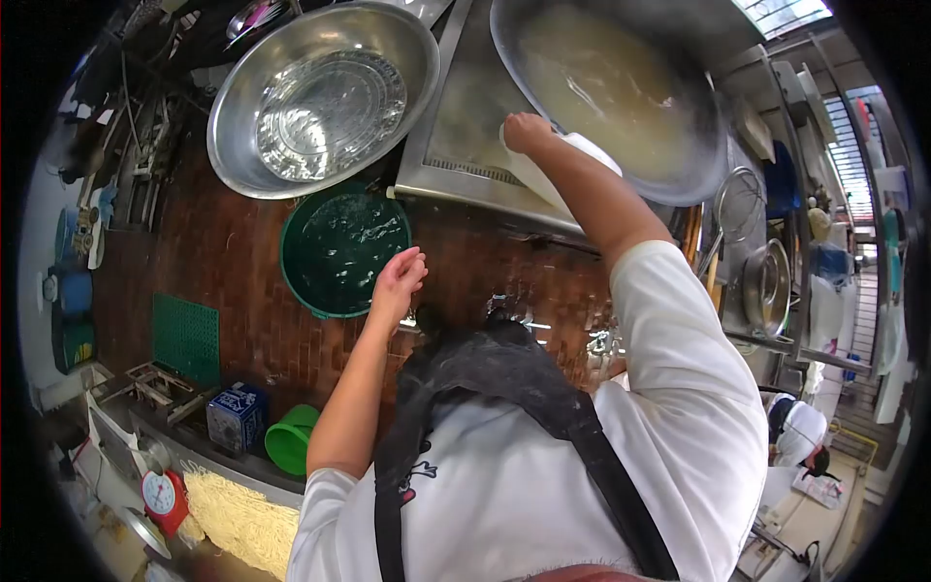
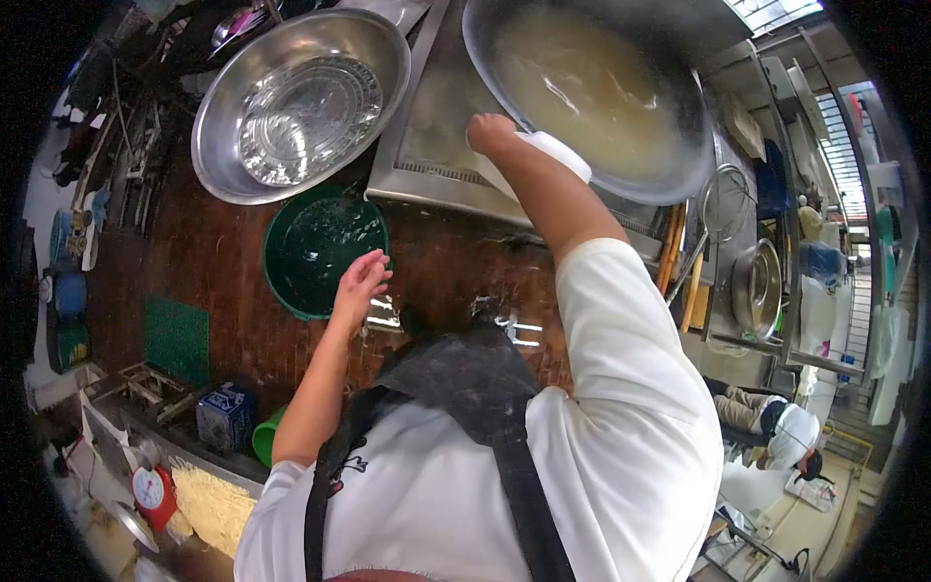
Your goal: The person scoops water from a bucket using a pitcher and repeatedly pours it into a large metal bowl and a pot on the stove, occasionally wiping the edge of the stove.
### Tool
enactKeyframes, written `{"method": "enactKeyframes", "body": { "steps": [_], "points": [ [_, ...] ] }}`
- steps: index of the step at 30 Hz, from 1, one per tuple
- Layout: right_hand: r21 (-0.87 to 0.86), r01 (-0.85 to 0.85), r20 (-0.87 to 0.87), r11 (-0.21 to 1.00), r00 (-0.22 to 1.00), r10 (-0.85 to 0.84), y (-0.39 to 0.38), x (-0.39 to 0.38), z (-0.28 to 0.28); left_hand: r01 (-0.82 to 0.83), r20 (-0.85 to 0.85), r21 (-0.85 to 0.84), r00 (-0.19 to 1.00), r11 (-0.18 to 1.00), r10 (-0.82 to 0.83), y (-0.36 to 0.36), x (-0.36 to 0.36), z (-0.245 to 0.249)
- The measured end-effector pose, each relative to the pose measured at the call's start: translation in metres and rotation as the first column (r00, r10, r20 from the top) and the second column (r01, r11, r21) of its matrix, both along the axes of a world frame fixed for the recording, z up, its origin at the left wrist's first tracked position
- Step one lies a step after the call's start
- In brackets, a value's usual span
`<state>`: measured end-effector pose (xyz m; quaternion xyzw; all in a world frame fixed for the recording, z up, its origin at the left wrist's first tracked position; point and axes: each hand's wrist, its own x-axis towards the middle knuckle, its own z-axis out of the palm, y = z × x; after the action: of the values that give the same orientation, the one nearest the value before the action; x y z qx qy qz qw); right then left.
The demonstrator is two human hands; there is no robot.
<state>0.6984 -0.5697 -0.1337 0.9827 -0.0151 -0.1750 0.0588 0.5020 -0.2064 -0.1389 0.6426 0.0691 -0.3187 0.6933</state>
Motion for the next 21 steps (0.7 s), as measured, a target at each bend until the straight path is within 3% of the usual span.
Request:
{"method": "enactKeyframes", "body": {
  "steps": [8, 11, 14, 17, 19, 21],
  "points": [
    [-0.188, -0.058, -0.053, 0.980, 0.997, 0.049, 0.024, 0.006, 0.010, 0.038, 0.008, -0.017, 0.999, 0.999, -0.038, -0.005, -0.002, -0.008],
    [-0.256, -0.175, 0.038, 0.951, 0.981, 0.190, 0.025, 0.004, 0.005, 0.047, 0.010, -0.019, 0.999, 0.999, -0.047, -0.007, -0.001, -0.012],
    [-0.240, -0.120, 0.143, 0.963, 0.977, 0.157, 0.033, 0.003, 0.010, 0.027, 0.009, -0.038, 1.000, 0.999, -0.027, -0.009, -0.001, -0.009],
    [-0.135, -0.048, 0.010, 0.990, 0.999, 0.050, 0.053, 0.005, 0.027, 0.023, 0.021, -0.069, 1.000, 0.997, -0.021, -0.010, -0.014, -0.018],
    [-0.145, -0.126, 0.242, 0.981, 0.957, 0.159, 0.071, -0.005, 0.039, -0.029, 0.052, -0.127, 0.998, 0.991, 0.036, -0.010, 0.000, -0.034],
    [0.081, -0.085, 0.271, 0.993, 0.961, 0.061, 0.110, -0.007, 0.079, -0.085, 0.025, -0.172, 0.996, 0.981, 0.090, -0.010, 0.004, -0.008]
  ]
}}
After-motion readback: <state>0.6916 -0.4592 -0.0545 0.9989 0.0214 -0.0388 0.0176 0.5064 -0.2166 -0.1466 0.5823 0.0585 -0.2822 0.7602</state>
